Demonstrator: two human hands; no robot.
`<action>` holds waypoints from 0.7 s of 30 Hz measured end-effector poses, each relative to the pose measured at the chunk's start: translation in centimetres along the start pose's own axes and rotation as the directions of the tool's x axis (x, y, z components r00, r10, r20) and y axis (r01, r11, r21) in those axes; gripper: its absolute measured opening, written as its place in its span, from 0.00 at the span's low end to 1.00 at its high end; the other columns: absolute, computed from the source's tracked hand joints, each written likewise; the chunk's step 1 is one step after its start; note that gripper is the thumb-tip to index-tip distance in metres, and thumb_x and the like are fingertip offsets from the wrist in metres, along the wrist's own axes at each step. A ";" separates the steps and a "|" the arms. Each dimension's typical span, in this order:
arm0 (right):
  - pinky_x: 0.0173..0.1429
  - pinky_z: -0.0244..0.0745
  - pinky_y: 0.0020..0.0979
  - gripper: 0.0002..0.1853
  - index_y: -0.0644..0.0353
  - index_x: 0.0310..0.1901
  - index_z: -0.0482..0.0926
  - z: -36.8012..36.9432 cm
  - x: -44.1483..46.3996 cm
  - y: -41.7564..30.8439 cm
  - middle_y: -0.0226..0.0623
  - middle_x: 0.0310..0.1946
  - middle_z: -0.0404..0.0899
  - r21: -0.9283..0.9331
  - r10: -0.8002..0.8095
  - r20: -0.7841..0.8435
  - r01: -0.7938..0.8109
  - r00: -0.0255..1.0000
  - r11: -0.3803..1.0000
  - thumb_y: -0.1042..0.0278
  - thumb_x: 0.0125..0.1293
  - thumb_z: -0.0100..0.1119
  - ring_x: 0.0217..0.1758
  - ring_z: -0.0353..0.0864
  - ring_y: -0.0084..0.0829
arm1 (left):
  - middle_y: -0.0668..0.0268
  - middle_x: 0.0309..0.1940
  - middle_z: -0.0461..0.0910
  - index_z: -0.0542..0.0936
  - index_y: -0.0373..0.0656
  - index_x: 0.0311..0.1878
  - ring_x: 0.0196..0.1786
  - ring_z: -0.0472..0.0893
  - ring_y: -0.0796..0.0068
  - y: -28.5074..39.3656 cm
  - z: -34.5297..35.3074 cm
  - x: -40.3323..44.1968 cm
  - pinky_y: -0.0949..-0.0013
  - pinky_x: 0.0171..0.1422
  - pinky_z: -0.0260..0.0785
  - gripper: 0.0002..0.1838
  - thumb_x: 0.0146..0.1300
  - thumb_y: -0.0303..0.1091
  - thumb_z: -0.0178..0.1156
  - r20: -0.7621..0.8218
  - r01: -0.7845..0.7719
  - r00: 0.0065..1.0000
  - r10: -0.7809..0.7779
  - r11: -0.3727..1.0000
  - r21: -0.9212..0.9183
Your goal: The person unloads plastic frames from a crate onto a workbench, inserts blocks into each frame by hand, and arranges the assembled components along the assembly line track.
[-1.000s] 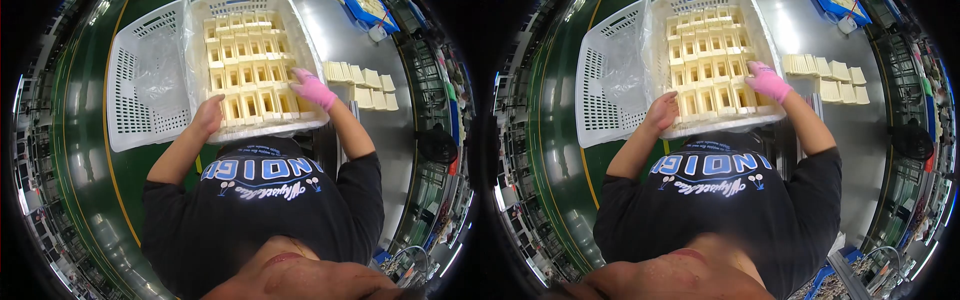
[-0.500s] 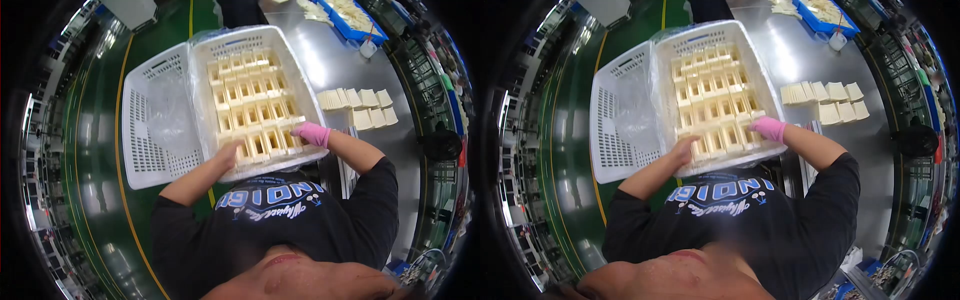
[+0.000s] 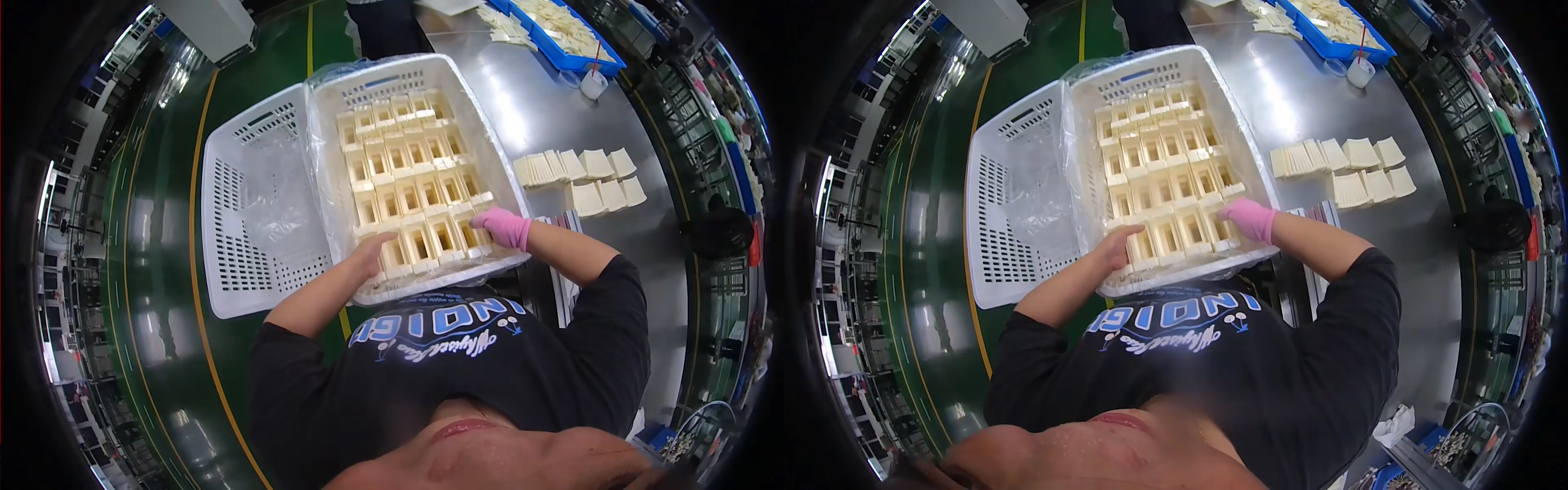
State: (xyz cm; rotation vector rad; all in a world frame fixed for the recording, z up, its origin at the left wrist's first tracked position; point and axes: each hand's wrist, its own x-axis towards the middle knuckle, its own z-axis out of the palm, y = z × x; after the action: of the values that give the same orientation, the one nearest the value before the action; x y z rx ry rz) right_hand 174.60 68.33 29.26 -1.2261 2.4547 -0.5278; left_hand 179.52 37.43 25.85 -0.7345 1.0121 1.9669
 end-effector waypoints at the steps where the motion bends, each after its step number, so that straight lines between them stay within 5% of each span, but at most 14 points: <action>1: 0.47 0.73 0.35 0.19 0.57 0.44 0.77 -0.4 0.2 -0.2 0.49 0.35 0.78 -0.009 0.004 0.023 -0.004 1.000 1.000 0.81 0.47 0.53 0.42 0.78 0.47 | 0.53 0.55 0.71 0.65 0.36 0.59 0.55 0.73 0.57 -0.1 0.0 0.0 0.54 0.61 0.65 0.23 0.63 0.37 0.47 0.017 0.004 1.000 -0.003 1.000 -0.015; 5: 0.49 0.72 0.32 0.19 0.56 0.46 0.76 -0.7 0.3 -0.9 0.47 0.37 0.79 0.020 0.040 0.065 -0.041 0.997 0.999 0.81 0.51 0.51 0.43 0.79 0.43 | 0.53 0.55 0.70 0.64 0.35 0.59 0.56 0.72 0.57 -0.2 -0.4 0.3 0.54 0.61 0.64 0.24 0.62 0.37 0.47 -0.004 -0.006 1.000 0.007 1.000 0.011; 8: 0.54 0.69 0.30 0.17 0.57 0.48 0.76 1.9 0.4 1.9 0.46 0.42 0.78 0.265 0.004 0.002 -0.005 1.000 0.964 0.77 0.55 0.50 0.48 0.77 0.38 | 0.52 0.55 0.70 0.64 0.35 0.59 0.56 0.72 0.57 -0.2 -0.8 0.8 0.54 0.61 0.64 0.24 0.61 0.36 0.48 -0.040 -0.011 0.999 0.011 1.000 0.009; 11: 0.59 0.65 0.30 0.17 0.58 0.50 0.75 2.9 1.1 2.0 0.44 0.48 0.76 0.548 0.241 0.215 -0.322 0.946 0.772 0.74 0.58 0.48 0.52 0.75 0.35 | 0.52 0.55 0.70 0.63 0.34 0.59 0.56 0.72 0.57 -0.3 -1.0 0.7 0.54 0.61 0.64 0.24 0.61 0.34 0.49 0.025 -0.020 0.999 0.021 0.998 -0.053; 14: 0.61 0.63 0.30 0.18 0.59 0.52 0.74 -1.4 0.7 -1.8 0.44 0.50 0.75 0.412 0.255 0.357 -0.397 0.899 0.820 0.71 0.60 0.46 0.54 0.73 0.35 | 0.52 0.55 0.70 0.63 0.35 0.59 0.56 0.72 0.58 -0.1 0.2 -0.5 0.55 0.60 0.65 0.24 0.60 0.32 0.49 0.002 -0.125 0.992 0.125 0.992 0.004; 15: 0.61 0.63 0.30 0.19 0.60 0.54 0.72 -0.4 1.0 -1.5 0.43 0.51 0.74 0.681 0.462 0.475 -0.645 0.749 0.346 0.72 0.59 0.46 0.55 0.73 0.37 | 0.53 0.55 0.70 0.63 0.37 0.60 0.56 0.72 0.58 -0.1 0.1 -0.2 0.55 0.60 0.66 0.24 0.60 0.33 0.50 0.024 -0.099 0.995 0.099 0.995 -0.008; 18: 0.63 0.60 0.31 0.20 0.62 0.54 0.72 1.1 0.9 0.6 0.45 0.54 0.72 0.467 0.086 0.277 -0.212 0.957 0.859 0.68 0.60 0.48 0.58 0.69 0.38 | 0.54 0.56 0.69 0.63 0.38 0.61 0.56 0.72 0.59 0.1 0.8 -0.5 0.55 0.60 0.66 0.25 0.61 0.35 0.52 -0.030 -0.035 0.999 0.037 0.995 0.090; 19: 0.65 0.56 0.31 0.23 0.63 0.55 0.71 1.3 1.0 1.4 0.47 0.57 0.68 0.502 0.031 0.299 -0.185 0.954 0.845 0.62 0.59 0.51 0.63 0.63 0.38 | 0.54 0.56 0.69 0.63 0.39 0.61 0.56 0.72 0.60 0.2 0.5 -0.3 0.56 0.60 0.65 0.26 0.60 0.37 0.53 -0.043 -0.019 0.999 0.025 0.990 0.138; 21: 0.66 0.54 0.32 0.25 0.64 0.56 0.70 -1.4 1.1 -1.6 0.48 0.59 0.65 0.668 0.365 0.481 -0.603 0.797 0.436 0.59 0.59 0.52 0.64 0.61 0.38 | 0.55 0.56 0.69 0.63 0.39 0.61 0.56 0.72 0.61 0.5 0.1 0.1 0.56 0.61 0.64 0.29 0.59 0.42 0.55 -0.064 0.003 0.998 0.012 0.971 0.238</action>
State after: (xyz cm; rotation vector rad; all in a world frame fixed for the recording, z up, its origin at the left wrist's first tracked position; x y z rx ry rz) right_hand 174.39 66.83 31.10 -0.1432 1.7917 -1.0451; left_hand 179.05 37.41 25.98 -0.6649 1.2641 1.7946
